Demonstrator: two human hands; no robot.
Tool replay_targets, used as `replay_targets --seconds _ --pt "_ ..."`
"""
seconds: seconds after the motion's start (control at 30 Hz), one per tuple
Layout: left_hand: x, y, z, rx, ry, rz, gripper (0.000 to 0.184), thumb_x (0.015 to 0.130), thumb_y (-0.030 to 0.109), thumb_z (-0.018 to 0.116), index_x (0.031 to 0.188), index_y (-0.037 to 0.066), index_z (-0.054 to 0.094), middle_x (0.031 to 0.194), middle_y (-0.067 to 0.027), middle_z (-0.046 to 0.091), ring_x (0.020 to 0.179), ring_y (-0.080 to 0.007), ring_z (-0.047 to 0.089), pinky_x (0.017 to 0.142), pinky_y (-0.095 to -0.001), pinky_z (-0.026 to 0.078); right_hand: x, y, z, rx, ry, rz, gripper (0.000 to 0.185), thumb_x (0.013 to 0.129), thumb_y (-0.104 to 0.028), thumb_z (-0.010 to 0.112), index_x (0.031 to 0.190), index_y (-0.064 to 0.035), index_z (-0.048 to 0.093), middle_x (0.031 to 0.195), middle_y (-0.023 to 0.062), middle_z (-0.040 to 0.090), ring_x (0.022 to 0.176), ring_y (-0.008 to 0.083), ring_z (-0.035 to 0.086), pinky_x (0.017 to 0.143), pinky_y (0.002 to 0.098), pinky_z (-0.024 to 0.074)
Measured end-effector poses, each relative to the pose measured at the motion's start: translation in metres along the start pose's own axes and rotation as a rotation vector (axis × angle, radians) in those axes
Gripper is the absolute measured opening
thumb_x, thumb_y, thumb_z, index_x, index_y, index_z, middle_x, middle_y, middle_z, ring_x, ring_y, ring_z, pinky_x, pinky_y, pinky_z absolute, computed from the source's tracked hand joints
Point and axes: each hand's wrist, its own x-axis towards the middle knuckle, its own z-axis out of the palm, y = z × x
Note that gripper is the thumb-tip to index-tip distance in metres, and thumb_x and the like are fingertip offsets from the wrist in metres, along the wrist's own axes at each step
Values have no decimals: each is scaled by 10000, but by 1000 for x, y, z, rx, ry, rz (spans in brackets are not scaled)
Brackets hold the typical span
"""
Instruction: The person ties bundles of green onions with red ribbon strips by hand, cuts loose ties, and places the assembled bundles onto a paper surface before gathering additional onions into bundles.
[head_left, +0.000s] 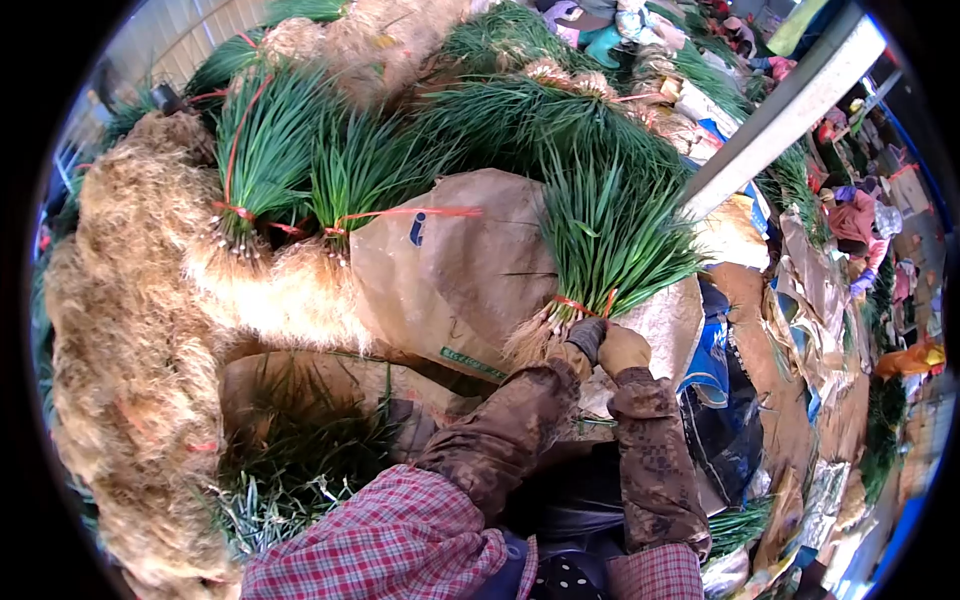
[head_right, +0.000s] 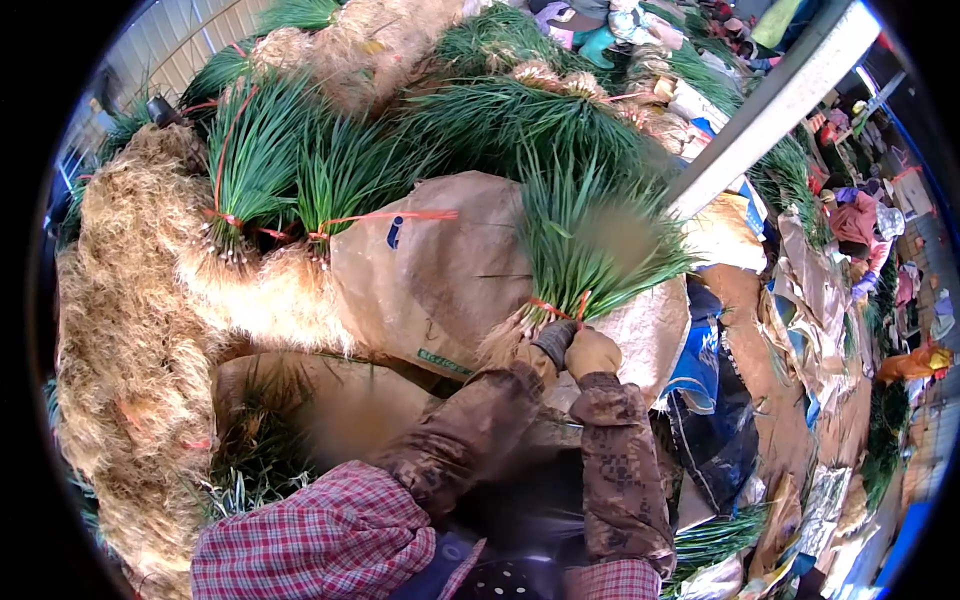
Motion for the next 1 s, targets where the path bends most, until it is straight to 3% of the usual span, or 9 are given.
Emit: replay_targets --seconds 0.2,0.23,0.43,0.57,0.67,0.8,0.87,0.97,1.0 --pt "7 2 -5 -46 18 -33 235 916 214 474 961 31 614 875 -99 659 792 -216 607 757 -349 477 -28 -14 -25 -34 -77 -84 235 796 -238 556 846 -44 678 834 167 671 782 325 656 670 416 524" --pt "6 2 -6 -54 18 -46 235 916 215 476 960 30 613 874 -99 659 791 -215 607 758 -349 477 -47 -32 -60 78 -81 -65 278 864 -213 463 931 -27 658 853 203 658 825 358 641 722 434 513" --pt "8 -1 -12 -75 -24 -113 238 917 224 484 958 27 611 868 -98 661 786 -214 608 760 -353 478 -53 -31 -36 53 -121 13 261 834 -248 517 878 -36 663 857 203 659 820 359 643 721 442 512" --pt "-41 30 9 -24 -127 -239 268 859 292 553 819 33 607 742 -133 637 651 -241 611 568 -383 477 -39 -15 -10 160 -77 60 241 802 -248 549 885 -46 652 834 206 652 817 374 630 739 446 500" --pt "-129 101 52 888 -37 180 241 833 271 600 804 32 614 706 -101 635 597 -197 606 520 -354 464 -37 -10 -16 272 -51 76 241 792 -235 553 911 -41 633 837 221 638 833 384 612 764 438 488" --pt "-117 183 48 686 322 352 299 827 332 648 839 33 624 715 -49 617 658 -179 593 557 -316 472 -38 -6 -26 330 -52 26 263 768 -222 564 957 -51 630 871 228 635 860 385 606 776 438 481" --pt "-98 208 46 669 392 720 338 821 341 646 858 6 628 750 -64 631 642 -202 578 577 -321 473 -36 -10 -27 330 -61 38 279 746 -206 571 976 -59 631 880 226 635 868 383 606 780 436 481" --pt "18 245 -26 1550 503 590 359 816 351 631 865 -4 641 770 -78 644 639 -236 579 609 -322 473 -31 -18 -34 308 -109 77 327 698 -161 578 1009 -71 627 895 211 641 874 369 612 787 425 487" --pt "28 243 -27 1318 488 479 349 818 350 620 857 4 646 756 -75 643 634 -243 582 603 -327 472 -29 -18 -32 303 -99 74 324 695 -159 579 1003 -72 626 896 207 643 875 365 613 788 424 488"
